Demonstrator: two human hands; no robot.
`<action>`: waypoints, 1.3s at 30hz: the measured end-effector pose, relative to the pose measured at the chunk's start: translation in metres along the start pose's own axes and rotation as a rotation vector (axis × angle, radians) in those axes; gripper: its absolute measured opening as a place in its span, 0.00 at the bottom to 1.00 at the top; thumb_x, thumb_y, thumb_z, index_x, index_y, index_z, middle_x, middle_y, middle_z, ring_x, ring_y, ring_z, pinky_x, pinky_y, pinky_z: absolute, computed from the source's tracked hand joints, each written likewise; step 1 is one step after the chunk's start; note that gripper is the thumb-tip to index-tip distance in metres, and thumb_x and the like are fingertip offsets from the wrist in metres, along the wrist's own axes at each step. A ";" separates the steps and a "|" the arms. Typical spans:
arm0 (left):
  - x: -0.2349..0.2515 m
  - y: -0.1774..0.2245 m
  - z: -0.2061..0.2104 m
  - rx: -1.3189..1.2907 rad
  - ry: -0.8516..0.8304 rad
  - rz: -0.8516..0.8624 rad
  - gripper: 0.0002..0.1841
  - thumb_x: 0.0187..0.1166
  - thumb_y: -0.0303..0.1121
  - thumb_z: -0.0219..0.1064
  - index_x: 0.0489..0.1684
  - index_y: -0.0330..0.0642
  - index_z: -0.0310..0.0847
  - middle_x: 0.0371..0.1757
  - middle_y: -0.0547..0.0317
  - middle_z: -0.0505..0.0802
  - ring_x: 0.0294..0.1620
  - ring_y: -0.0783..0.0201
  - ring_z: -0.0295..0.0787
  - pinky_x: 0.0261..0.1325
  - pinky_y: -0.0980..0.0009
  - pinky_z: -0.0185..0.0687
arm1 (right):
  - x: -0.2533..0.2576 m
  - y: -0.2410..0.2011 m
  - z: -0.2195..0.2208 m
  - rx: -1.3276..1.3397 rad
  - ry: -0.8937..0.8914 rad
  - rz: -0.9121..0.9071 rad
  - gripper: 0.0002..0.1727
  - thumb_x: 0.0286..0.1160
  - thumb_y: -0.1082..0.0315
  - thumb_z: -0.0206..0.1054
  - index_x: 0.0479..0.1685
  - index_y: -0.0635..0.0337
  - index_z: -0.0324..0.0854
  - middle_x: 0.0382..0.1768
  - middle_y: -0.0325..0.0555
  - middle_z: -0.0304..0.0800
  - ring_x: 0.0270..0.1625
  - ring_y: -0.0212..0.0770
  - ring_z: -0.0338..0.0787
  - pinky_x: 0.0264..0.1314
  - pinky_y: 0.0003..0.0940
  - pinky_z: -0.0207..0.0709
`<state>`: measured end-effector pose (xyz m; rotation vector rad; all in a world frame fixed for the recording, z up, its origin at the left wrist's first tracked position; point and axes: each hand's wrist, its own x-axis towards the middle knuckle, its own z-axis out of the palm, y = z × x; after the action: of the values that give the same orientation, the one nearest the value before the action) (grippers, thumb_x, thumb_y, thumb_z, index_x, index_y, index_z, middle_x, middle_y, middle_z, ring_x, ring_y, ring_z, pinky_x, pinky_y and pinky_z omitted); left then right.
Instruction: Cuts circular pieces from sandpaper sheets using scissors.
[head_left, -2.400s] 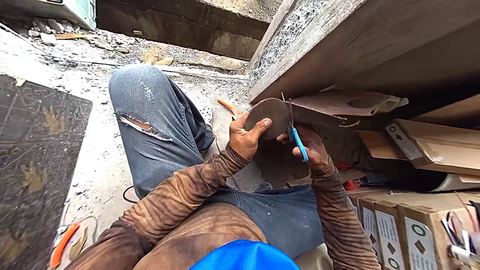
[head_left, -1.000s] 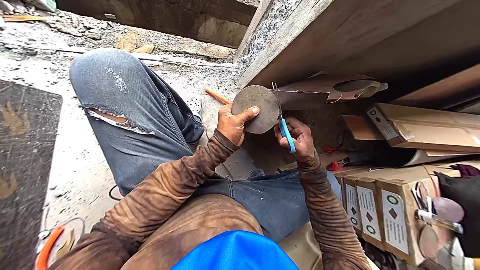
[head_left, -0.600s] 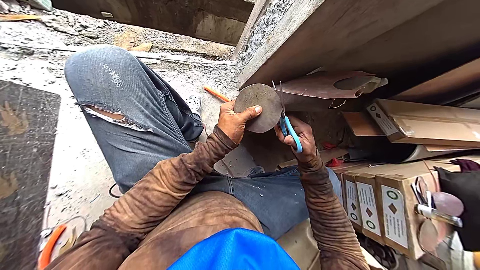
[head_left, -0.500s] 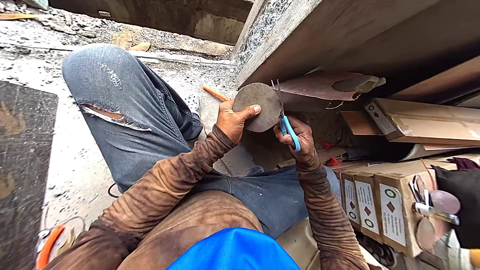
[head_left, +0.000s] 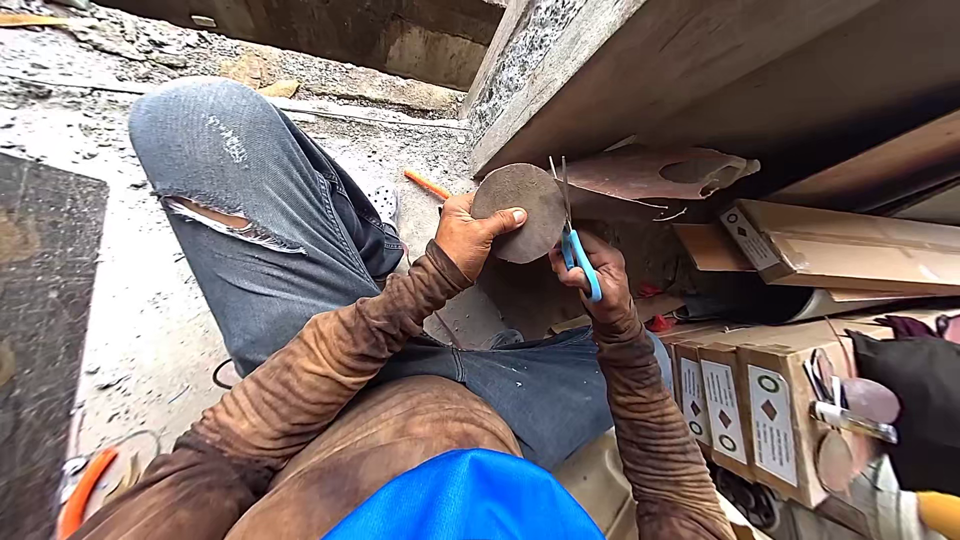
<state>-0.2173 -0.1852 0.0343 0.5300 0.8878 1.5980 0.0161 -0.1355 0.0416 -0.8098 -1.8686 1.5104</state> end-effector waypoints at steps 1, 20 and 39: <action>0.000 0.001 -0.001 0.007 -0.008 0.004 0.08 0.71 0.18 0.74 0.44 0.33 0.88 0.38 0.51 0.97 0.40 0.61 0.96 0.50 0.60 0.95 | -0.002 0.001 0.000 0.009 0.006 -0.007 0.29 0.70 0.41 0.75 0.55 0.57 0.85 0.29 0.32 0.86 0.28 0.25 0.81 0.33 0.23 0.78; -0.016 0.016 -0.020 0.140 -0.107 -0.070 0.08 0.74 0.21 0.73 0.47 0.37 0.87 0.40 0.53 0.96 0.39 0.63 0.95 0.47 0.62 0.94 | -0.012 0.004 0.012 0.060 -0.025 0.025 0.31 0.70 0.40 0.76 0.56 0.60 0.85 0.28 0.33 0.85 0.28 0.25 0.81 0.32 0.22 0.77; -0.027 0.049 -0.037 0.295 -0.317 -0.048 0.07 0.74 0.20 0.71 0.44 0.38 0.88 0.38 0.54 0.96 0.36 0.65 0.94 0.40 0.67 0.93 | -0.014 -0.005 0.035 0.076 -0.075 0.003 0.38 0.66 0.28 0.69 0.53 0.58 0.84 0.31 0.36 0.89 0.31 0.30 0.85 0.33 0.26 0.81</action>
<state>-0.2691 -0.2224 0.0535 0.9351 0.8892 1.2985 -0.0027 -0.1687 0.0389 -0.7307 -1.8515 1.6236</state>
